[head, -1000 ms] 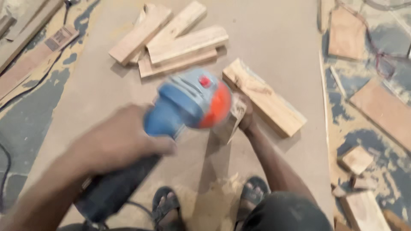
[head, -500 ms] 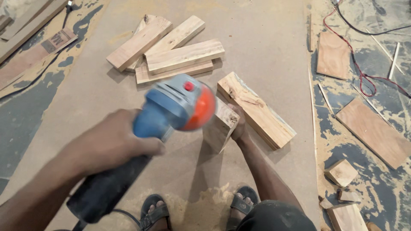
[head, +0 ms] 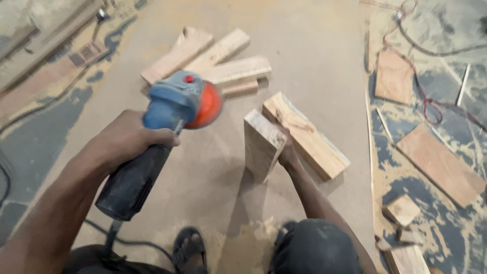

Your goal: The person uses an orbital sander to smooth the surfaces of several small wooden blocks. They handle each piece one at a time, sanding the top and side faces before setting the finished piece aside.

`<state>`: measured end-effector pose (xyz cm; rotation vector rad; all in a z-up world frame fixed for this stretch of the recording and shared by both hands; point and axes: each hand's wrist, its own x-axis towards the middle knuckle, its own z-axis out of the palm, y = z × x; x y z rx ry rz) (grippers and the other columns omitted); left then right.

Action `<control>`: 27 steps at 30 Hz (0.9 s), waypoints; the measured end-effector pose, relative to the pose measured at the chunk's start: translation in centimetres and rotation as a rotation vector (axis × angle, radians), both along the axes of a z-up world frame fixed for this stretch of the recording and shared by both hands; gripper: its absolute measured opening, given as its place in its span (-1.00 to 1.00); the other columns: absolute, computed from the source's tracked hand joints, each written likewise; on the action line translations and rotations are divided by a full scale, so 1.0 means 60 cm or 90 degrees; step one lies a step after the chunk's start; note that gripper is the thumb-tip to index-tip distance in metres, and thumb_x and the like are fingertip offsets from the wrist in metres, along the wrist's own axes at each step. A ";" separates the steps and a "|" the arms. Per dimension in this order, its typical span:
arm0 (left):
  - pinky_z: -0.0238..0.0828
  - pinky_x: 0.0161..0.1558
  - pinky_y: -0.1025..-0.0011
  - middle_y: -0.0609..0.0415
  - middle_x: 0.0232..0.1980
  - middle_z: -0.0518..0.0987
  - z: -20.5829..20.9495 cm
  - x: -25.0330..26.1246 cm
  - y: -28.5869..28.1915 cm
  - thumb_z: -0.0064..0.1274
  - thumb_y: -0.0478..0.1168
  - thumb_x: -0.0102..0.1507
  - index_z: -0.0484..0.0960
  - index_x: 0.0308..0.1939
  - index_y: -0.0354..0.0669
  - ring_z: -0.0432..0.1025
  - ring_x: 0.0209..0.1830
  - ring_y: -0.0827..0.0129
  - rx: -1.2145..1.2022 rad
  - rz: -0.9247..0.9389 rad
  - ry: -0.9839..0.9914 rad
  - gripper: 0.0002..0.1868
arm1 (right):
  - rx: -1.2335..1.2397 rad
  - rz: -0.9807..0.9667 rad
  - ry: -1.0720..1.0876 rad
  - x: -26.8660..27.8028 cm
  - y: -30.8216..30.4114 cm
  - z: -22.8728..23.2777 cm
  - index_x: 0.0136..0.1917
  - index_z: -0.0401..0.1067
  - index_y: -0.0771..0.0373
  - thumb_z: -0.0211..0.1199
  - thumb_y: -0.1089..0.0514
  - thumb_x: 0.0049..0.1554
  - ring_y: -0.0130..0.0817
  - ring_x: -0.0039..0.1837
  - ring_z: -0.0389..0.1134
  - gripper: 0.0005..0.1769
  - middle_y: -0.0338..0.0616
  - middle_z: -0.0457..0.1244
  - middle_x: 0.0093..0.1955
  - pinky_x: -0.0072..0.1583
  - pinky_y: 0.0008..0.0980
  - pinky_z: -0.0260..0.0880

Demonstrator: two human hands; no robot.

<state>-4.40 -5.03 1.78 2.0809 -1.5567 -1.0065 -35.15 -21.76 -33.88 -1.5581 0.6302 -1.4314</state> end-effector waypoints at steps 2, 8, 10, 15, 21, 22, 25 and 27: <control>0.43 -0.39 0.25 -0.17 -0.39 0.65 0.000 0.039 0.006 0.24 -0.08 0.00 0.70 -0.21 -0.41 0.51 -0.51 0.19 -0.065 0.065 0.105 -0.56 | 0.082 -0.023 0.057 -0.004 0.020 0.071 0.31 0.42 0.46 -0.13 -0.17 0.32 -0.35 0.23 0.36 -0.32 -0.06 0.38 0.19 0.27 -0.37 0.34; 0.54 -0.39 0.28 -0.20 -0.35 0.65 -0.046 0.099 0.050 0.19 -0.13 0.05 0.61 -0.10 -0.57 0.55 -0.49 0.19 -0.160 0.234 0.440 -0.49 | -0.051 -0.058 0.311 -0.039 0.156 0.296 0.45 0.34 0.19 0.15 -0.18 0.16 -0.28 0.18 0.37 -0.32 -0.09 0.30 0.27 0.15 -0.34 0.39; 0.57 -0.37 0.27 -0.21 -0.33 0.66 -0.059 0.089 0.061 0.19 -0.15 0.05 0.58 -0.07 -0.59 0.57 -0.47 0.19 -0.184 0.251 0.539 -0.48 | -0.137 -0.099 0.521 -0.029 0.178 0.349 0.42 0.38 0.08 0.32 -0.10 0.06 -0.24 0.10 0.39 -0.32 -0.13 0.31 0.27 0.09 -0.26 0.41; 0.58 -0.31 0.28 -0.20 -0.25 0.65 -0.066 0.077 0.073 0.24 -0.24 0.03 0.58 -0.01 -0.56 0.59 -0.36 0.21 -0.233 0.239 0.569 -0.47 | -0.327 -0.104 0.616 -0.026 0.186 0.396 0.29 0.52 -0.01 0.48 0.09 0.03 -0.23 0.08 0.40 -0.47 -0.09 0.35 0.26 0.07 -0.22 0.46; 0.62 -0.26 0.31 -0.14 -0.15 0.66 -0.062 0.076 0.063 0.23 -0.27 0.01 0.55 0.04 -0.53 0.63 -0.26 0.26 -0.288 0.227 0.582 -0.45 | -0.198 -0.028 0.537 -0.068 0.172 0.394 0.17 0.51 0.17 0.53 0.25 -0.03 -0.33 0.10 0.48 -0.52 -0.17 0.39 0.17 0.12 -0.33 0.54; 0.62 -0.26 0.31 -0.14 -0.14 0.66 -0.063 0.075 0.059 0.23 -0.27 0.02 0.55 0.04 -0.54 0.63 -0.26 0.26 -0.293 0.224 0.588 -0.45 | -0.161 -0.027 0.532 -0.072 0.169 0.394 0.19 0.49 0.20 0.53 0.25 -0.04 -0.32 0.15 0.47 -0.49 -0.16 0.39 0.18 0.17 -0.32 0.53; 0.61 -0.29 0.32 -0.12 -0.17 0.66 -0.069 0.073 0.042 0.22 -0.27 0.02 0.56 0.02 -0.50 0.60 -0.31 0.30 -0.288 0.228 0.611 -0.49 | -0.045 -0.009 0.492 -0.079 0.162 0.399 0.25 0.42 0.27 0.50 0.25 -0.04 -0.31 0.25 0.44 -0.41 -0.13 0.37 0.22 0.29 -0.31 0.48; 0.59 -0.30 0.33 -0.12 -0.20 0.63 -0.074 0.074 0.027 0.24 -0.28 0.04 0.55 -0.01 -0.49 0.57 -0.35 0.29 -0.292 0.225 0.605 -0.52 | 0.036 0.019 0.434 -0.080 0.156 0.401 0.30 0.38 0.27 0.45 0.25 -0.01 -0.34 0.28 0.43 -0.40 -0.12 0.36 0.23 0.29 -0.32 0.43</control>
